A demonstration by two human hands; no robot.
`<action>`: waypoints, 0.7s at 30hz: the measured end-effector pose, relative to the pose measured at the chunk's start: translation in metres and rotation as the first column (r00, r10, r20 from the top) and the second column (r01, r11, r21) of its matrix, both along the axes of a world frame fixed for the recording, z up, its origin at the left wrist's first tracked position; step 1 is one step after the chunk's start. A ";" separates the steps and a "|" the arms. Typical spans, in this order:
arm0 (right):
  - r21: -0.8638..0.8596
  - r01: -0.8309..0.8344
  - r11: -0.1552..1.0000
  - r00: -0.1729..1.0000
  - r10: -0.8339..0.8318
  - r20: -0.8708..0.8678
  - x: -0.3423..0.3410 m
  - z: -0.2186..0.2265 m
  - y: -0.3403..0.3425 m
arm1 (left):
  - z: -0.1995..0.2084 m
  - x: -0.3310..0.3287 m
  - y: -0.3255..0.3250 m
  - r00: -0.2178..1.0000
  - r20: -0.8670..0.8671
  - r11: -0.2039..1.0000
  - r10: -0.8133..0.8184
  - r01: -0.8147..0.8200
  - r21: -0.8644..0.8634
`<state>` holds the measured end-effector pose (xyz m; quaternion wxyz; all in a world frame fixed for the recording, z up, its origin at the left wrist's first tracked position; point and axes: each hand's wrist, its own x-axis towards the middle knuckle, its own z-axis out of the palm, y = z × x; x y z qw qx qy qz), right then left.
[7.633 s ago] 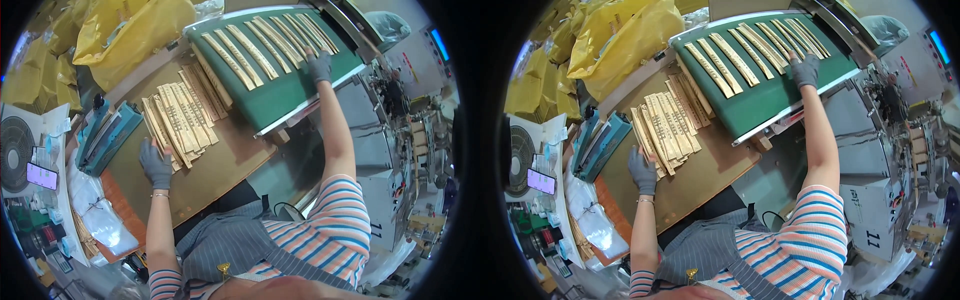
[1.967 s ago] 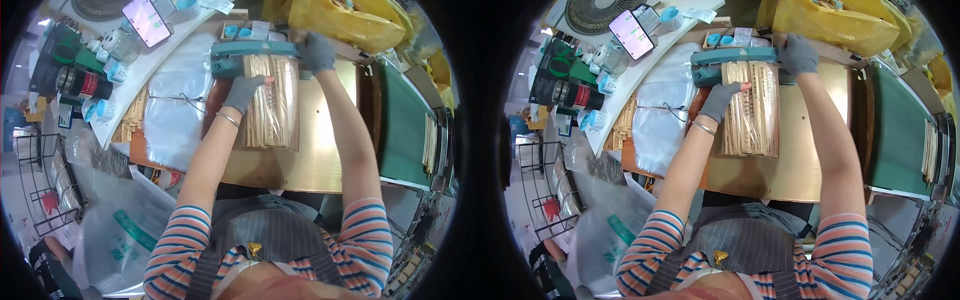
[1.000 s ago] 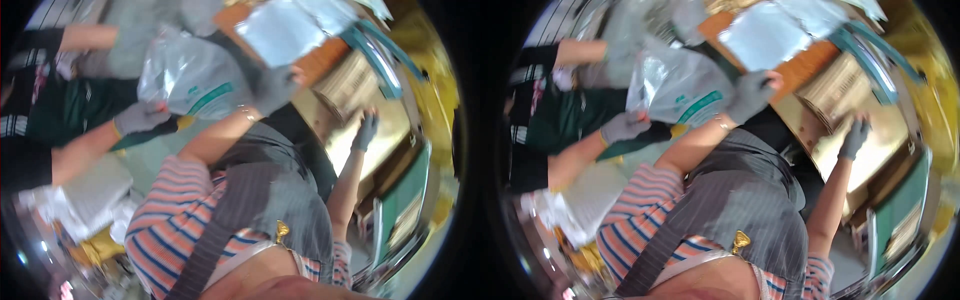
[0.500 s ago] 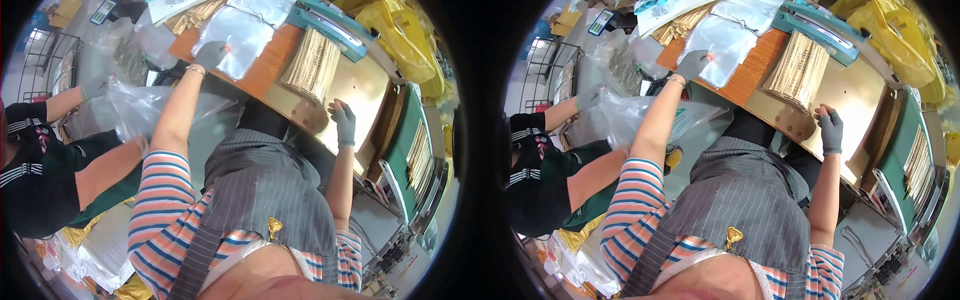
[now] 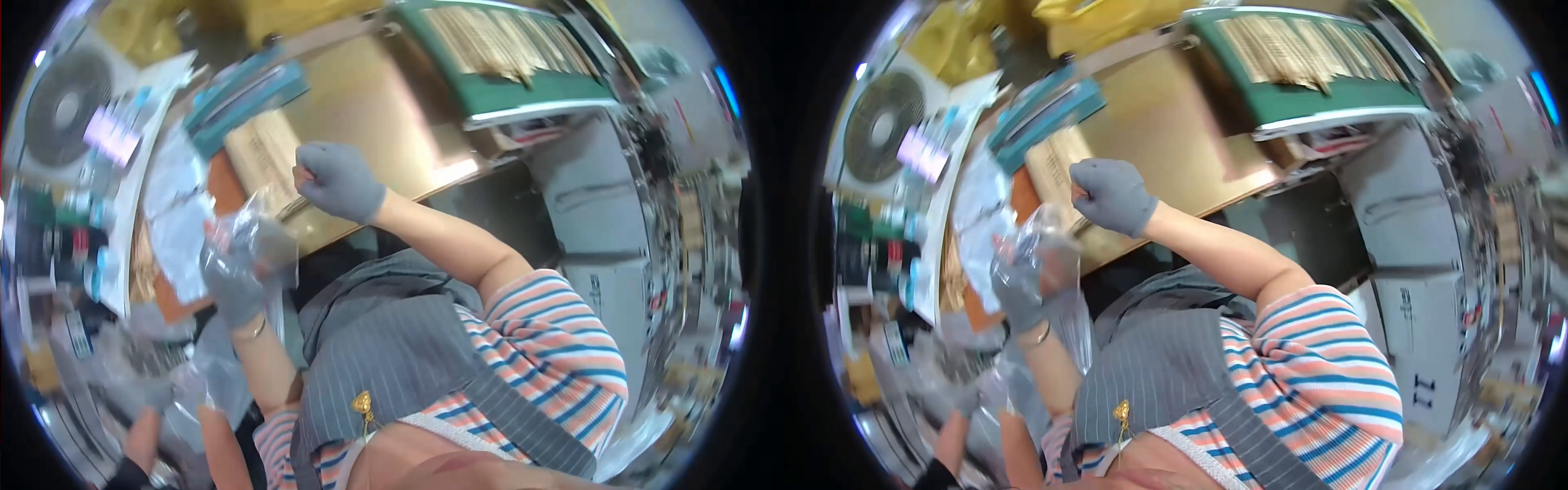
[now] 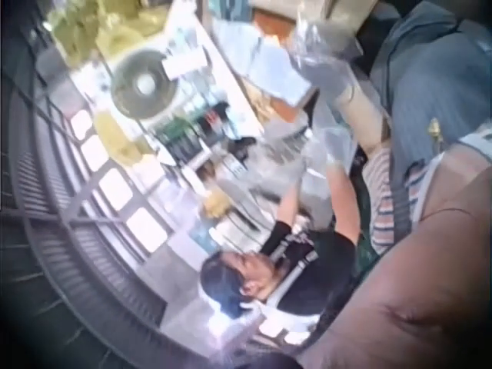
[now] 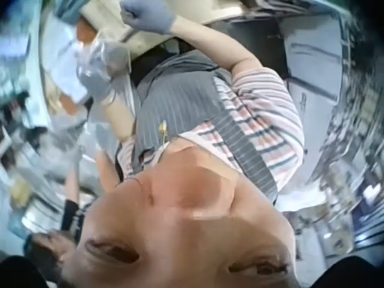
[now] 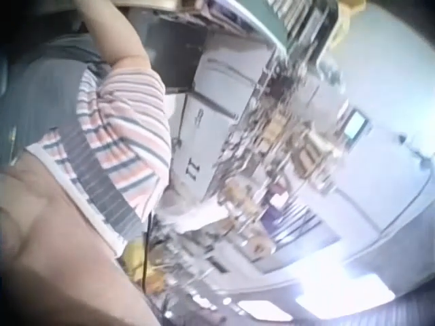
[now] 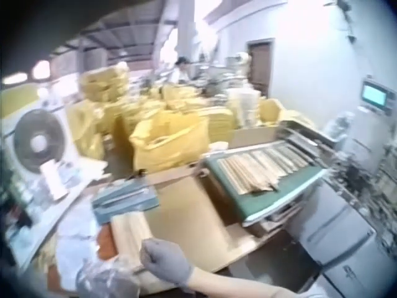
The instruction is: Packaging bundles of wooden sticks into plastic bags and sealing them using a heat sealer.
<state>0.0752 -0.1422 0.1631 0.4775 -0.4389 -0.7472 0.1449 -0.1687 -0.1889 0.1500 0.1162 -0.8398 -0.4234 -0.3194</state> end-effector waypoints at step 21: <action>-0.701 -0.370 0.610 0.871 -0.036 -0.490 0.115 -0.008 -0.007 | 0.010 0.092 0.021 0.657 0.682 0.598 -0.323 0.700 -0.391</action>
